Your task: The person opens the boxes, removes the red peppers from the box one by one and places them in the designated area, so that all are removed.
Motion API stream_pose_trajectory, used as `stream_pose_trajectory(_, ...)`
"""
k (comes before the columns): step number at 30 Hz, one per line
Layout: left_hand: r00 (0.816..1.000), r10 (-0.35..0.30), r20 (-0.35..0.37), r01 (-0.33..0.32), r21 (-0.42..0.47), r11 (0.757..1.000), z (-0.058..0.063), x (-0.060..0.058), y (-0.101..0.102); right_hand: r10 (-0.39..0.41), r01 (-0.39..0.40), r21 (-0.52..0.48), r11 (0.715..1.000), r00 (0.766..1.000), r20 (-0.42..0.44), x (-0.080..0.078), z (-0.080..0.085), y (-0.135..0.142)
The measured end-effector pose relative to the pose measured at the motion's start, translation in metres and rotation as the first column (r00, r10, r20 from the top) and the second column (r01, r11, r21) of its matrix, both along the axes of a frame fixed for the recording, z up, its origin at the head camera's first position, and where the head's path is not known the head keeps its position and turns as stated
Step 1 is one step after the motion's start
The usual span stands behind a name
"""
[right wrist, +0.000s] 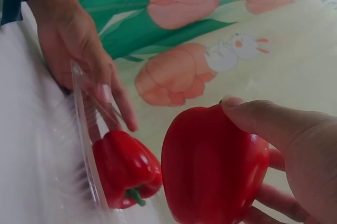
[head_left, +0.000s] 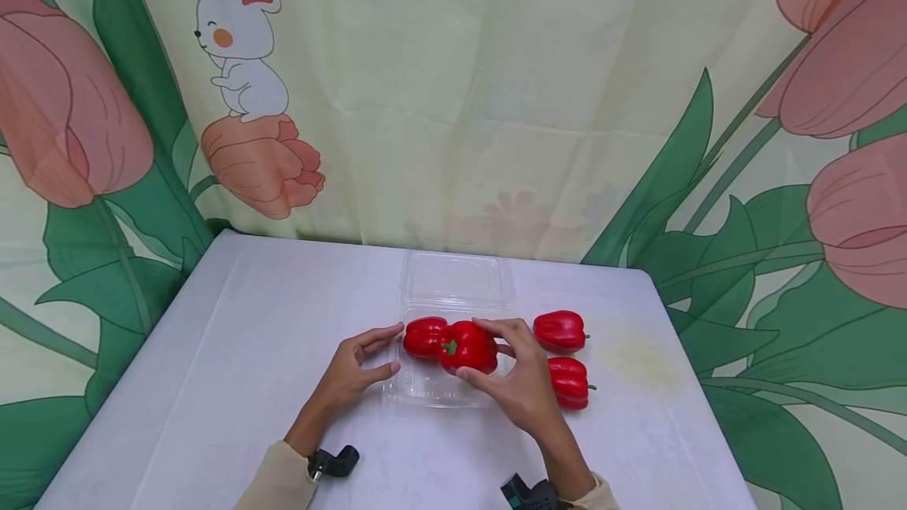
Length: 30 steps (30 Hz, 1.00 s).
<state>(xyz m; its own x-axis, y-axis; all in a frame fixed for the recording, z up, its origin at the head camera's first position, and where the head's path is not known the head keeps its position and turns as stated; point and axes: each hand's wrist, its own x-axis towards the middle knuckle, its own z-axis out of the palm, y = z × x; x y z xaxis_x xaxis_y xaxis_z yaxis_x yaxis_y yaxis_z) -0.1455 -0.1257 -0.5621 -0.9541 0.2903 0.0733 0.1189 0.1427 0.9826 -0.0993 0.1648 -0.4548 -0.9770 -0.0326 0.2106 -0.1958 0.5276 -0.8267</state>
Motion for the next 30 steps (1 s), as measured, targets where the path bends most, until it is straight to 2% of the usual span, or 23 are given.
stream_pose_trajectory(12, 1.0, -0.006, 0.009, 0.006, 0.003, 1.0, -0.003, 0.001, -0.001, -0.067, 0.068, 0.024, 0.997, 0.997, -0.033, -0.005, 0.007, 0.021)
stream_pose_trajectory(21, 1.0, 0.0, 0.019, 0.0, -0.018, 1.0, -0.001, 0.001, 0.0, -0.106, 0.106, 0.04, 0.994, 0.994, -0.014, -0.007, 0.019, 0.032)
stream_pose_trajectory(30, 0.999, 0.014, 0.034, -0.013, -0.032, 0.999, -0.002, -0.002, 0.0, -0.112, 0.114, 0.056, 0.992, 0.993, -0.035, -0.013, 0.026, 0.045)
